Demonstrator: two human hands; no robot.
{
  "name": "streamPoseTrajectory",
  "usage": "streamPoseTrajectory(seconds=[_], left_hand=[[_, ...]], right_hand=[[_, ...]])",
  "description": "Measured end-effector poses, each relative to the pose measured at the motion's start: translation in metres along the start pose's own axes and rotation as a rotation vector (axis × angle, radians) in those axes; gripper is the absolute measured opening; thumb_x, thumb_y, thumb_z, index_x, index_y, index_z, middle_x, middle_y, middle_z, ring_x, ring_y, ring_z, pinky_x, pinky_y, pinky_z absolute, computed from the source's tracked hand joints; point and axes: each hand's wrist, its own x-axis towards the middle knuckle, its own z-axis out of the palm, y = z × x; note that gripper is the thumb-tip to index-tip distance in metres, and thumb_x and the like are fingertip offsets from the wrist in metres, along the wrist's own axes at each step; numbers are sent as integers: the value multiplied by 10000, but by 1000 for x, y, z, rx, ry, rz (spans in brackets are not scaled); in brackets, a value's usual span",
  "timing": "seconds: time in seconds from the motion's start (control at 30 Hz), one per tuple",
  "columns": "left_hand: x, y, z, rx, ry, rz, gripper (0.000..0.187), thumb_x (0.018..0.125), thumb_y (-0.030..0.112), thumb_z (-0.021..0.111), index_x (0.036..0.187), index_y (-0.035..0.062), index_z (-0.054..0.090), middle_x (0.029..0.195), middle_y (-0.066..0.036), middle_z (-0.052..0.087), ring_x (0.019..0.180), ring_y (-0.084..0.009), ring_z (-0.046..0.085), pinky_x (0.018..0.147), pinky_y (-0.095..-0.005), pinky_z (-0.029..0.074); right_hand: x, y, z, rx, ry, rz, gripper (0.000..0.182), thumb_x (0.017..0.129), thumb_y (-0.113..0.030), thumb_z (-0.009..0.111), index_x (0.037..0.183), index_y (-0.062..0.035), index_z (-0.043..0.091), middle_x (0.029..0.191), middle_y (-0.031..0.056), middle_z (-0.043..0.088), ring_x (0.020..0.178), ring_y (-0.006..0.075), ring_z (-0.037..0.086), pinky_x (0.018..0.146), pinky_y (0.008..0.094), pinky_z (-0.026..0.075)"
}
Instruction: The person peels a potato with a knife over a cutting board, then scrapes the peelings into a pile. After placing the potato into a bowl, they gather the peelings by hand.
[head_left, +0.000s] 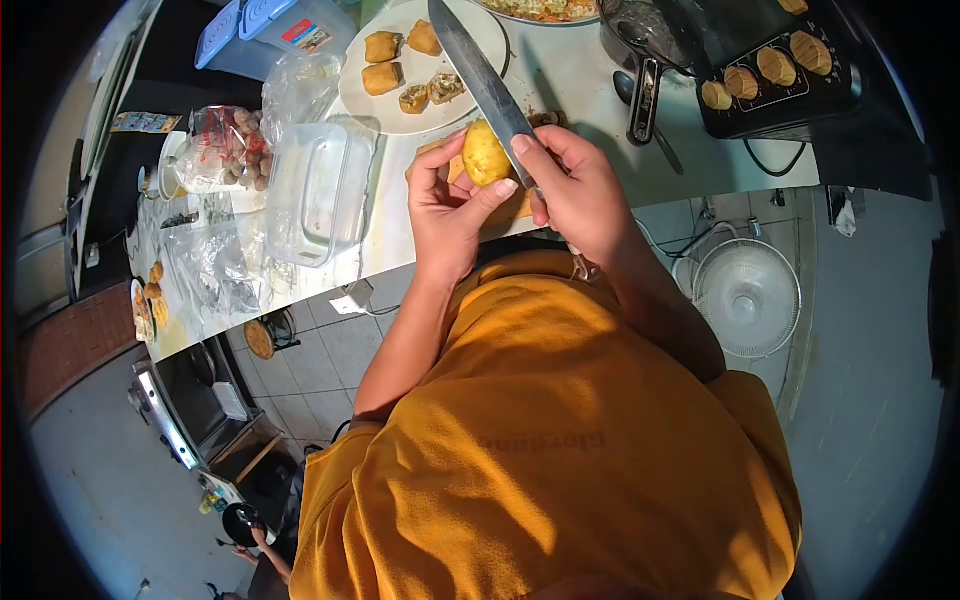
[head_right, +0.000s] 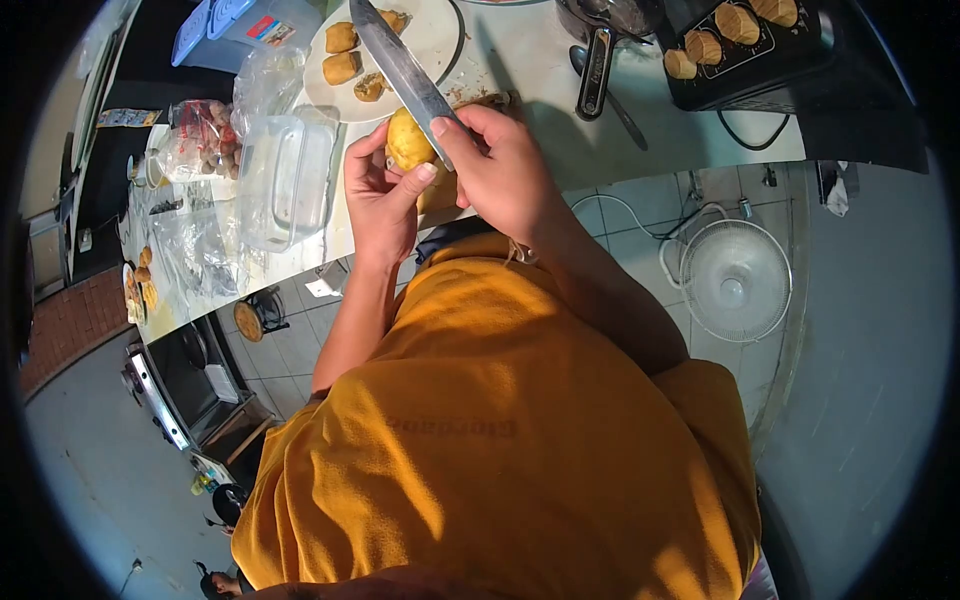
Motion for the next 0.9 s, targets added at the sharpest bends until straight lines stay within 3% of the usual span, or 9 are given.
streamPoseTrajectory(seconds=[0.27, 0.43, 0.53, 0.9], left_hand=[[1, 8, -3, -103, -7, -140, 565, 770, -119, 687, 1273, 31, 478, 1286, -114, 504, 1117, -209, 574, 944, -339, 509], [0, 8, -2, -42, -40, -127, 560, 768, -117, 693, 1271, 17, 486, 1287, -116, 506, 1117, -206, 577, 942, -331, 508], [-1, 10, -1, -22, -67, -126, 551, 769, -120, 692, 1266, 8, 490, 1292, -118, 509, 1126, -216, 578, 940, -329, 507], [1, 9, -3, -22, -69, -174, 528, 781, -112, 690, 1261, -2, 499, 1296, -125, 519, 1096, -232, 604, 928, -317, 510]], right_hand=[[3, 4, -7, 24, 40, -70, 245, 964, -239, 563, 888, -7, 578, 625, -19, 505, 484, 43, 468, 448, 223, 389], [6, 3, -7, -243, 109, -339, 209, 885, -197, 661, 897, -3, 583, 678, 6, 585, 576, 35, 508, 505, 226, 407], [13, 9, -17, -158, 51, -244, 195, 858, -156, 680, 913, 2, 580, 699, 12, 600, 611, 45, 534, 533, 226, 424], [14, 9, -25, -99, -3, -194, 168, 851, -113, 676, 938, -10, 577, 786, 10, 603, 698, 59, 548, 624, 230, 446]])
